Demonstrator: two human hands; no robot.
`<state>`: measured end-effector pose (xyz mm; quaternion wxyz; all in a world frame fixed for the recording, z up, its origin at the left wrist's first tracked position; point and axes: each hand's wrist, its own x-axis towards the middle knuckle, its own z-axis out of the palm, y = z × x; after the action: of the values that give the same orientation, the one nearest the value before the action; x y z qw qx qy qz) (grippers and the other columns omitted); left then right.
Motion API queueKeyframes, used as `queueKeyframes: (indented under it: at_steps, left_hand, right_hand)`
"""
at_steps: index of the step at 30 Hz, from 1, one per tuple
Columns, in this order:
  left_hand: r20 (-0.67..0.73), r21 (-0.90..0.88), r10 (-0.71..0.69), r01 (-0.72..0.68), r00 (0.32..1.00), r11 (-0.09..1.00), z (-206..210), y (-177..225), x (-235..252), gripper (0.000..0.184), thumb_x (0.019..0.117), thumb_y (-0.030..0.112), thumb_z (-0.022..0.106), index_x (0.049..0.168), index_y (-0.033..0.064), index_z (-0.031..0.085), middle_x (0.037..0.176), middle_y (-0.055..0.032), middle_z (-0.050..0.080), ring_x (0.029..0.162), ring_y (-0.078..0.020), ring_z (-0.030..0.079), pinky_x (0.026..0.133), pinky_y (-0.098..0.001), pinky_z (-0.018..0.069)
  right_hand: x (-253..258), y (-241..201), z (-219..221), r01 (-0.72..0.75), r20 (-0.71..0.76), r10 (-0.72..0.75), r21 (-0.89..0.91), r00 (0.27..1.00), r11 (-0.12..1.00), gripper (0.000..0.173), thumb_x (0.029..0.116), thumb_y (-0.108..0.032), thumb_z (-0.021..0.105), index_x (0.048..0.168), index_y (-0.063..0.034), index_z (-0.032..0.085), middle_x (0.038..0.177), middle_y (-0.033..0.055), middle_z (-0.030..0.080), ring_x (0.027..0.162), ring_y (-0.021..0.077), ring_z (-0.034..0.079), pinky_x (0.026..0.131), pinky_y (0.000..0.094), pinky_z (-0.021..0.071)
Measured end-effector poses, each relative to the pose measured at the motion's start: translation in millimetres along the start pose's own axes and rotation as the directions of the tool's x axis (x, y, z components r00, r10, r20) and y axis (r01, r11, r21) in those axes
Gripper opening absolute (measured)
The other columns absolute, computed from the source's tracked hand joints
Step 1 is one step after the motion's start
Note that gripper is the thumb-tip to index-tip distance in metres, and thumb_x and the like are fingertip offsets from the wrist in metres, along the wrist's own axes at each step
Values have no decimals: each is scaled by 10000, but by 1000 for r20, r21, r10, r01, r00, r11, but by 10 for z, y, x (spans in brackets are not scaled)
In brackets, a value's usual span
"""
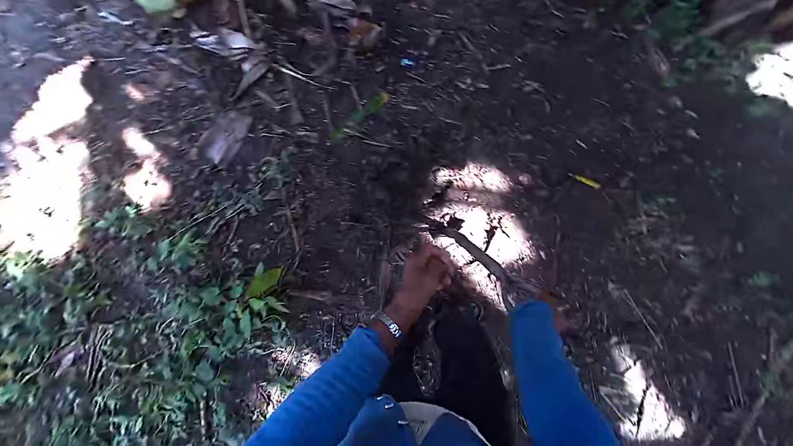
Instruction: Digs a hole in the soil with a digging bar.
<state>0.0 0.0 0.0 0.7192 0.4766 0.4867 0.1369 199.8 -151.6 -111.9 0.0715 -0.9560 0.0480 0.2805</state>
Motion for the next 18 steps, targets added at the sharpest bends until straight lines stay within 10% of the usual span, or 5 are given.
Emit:
queueKeyframes:
  at_steps: [4, 14, 18]
  left_hand:
    - [284, 300, -296, 208, 912, 931, 554, -512, 308, 283, 1057, 131, 523, 1261, -52, 595, 1087, -165, 690, 891, -203, 673, 790, -370, 566]
    - [92, 580, -654, 494, 751, 648, 1060, -1404, 1011, 389, 1100, 283, 485, 1333, -15, 577, 1190, -191, 665, 996, -265, 654, 867, -446, 532]
    - [72, 589, -698, 535, 712, 606, 1285, -1913, 1338, 505, 1085, 410, 504, 1327, -27, 581, 1255, -229, 626, 1113, -328, 615, 951, -526, 499]
  right_hand:
    - [126, 123, 3, -271, -18, 306, 412, 952, 870, 703, 969, -359, 699, 1480, 54, 452, 1352, 275, 617, 1251, 397, 613, 1064, 544, 492]
    - [567, 851, 170, -448, 71, 525, 625, 848, 640, 629, 889, -217, 812, 1416, 3, 549, 1145, 269, 692, 962, 398, 697, 838, 579, 559]
    - [684, 1168, 260, -511, 36, 589, 541, 808, 668, 630, 888, -261, 818, 1397, 16, 573, 1260, 277, 664, 1156, 422, 650, 984, 601, 507]
